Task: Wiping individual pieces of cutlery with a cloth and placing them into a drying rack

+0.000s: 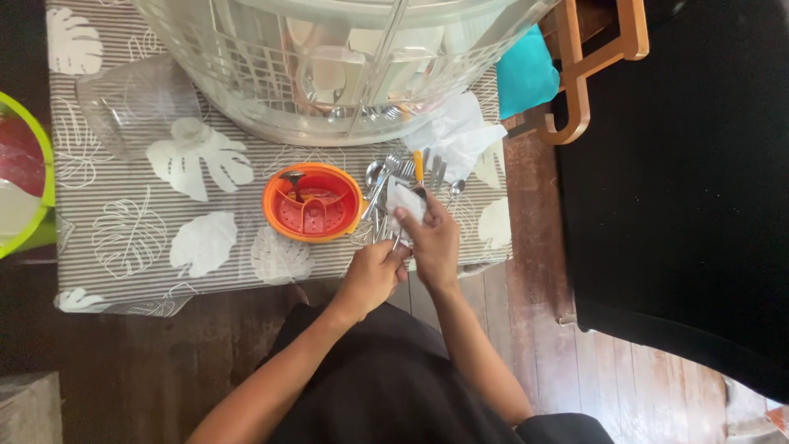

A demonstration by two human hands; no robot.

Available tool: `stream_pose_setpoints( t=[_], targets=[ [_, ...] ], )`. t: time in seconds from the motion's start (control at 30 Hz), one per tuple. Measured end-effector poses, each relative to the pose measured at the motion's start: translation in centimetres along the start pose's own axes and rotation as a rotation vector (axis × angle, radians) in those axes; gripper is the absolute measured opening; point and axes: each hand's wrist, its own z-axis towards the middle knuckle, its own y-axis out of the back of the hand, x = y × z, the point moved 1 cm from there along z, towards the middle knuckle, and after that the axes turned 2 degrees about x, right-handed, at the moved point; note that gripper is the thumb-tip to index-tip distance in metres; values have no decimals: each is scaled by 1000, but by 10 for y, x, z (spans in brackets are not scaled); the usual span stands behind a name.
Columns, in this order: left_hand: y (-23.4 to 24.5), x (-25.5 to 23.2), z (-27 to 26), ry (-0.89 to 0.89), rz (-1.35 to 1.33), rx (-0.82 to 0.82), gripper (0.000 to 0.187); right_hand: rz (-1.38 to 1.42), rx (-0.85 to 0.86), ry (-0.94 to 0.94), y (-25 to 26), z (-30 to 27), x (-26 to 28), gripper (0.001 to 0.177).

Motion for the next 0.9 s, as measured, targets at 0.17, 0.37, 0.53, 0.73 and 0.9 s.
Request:
stream_pose_setpoints(
  t=[0.17, 0.37, 0.53, 0.73, 0.9],
  targets=[
    [8, -15, -19, 41, -101, -10, 22, -333, -281, 253, 0, 19, -1, 30],
    [10, -30, -34, 67, -163, -19, 24, 269, -129, 13, 19, 32, -17, 38],
    [14, -31, -36, 46, -159, -9, 22, 235, 145, -9, 3, 12, -8, 42],
    [33, -37, -50, 22, -37, -43, 26, 134, -4, 154, 16, 41, 13, 24],
    [46, -27, -47, 25, -116, -49, 24, -120, 148, 55, 11, 32, 33, 27]
  ],
)
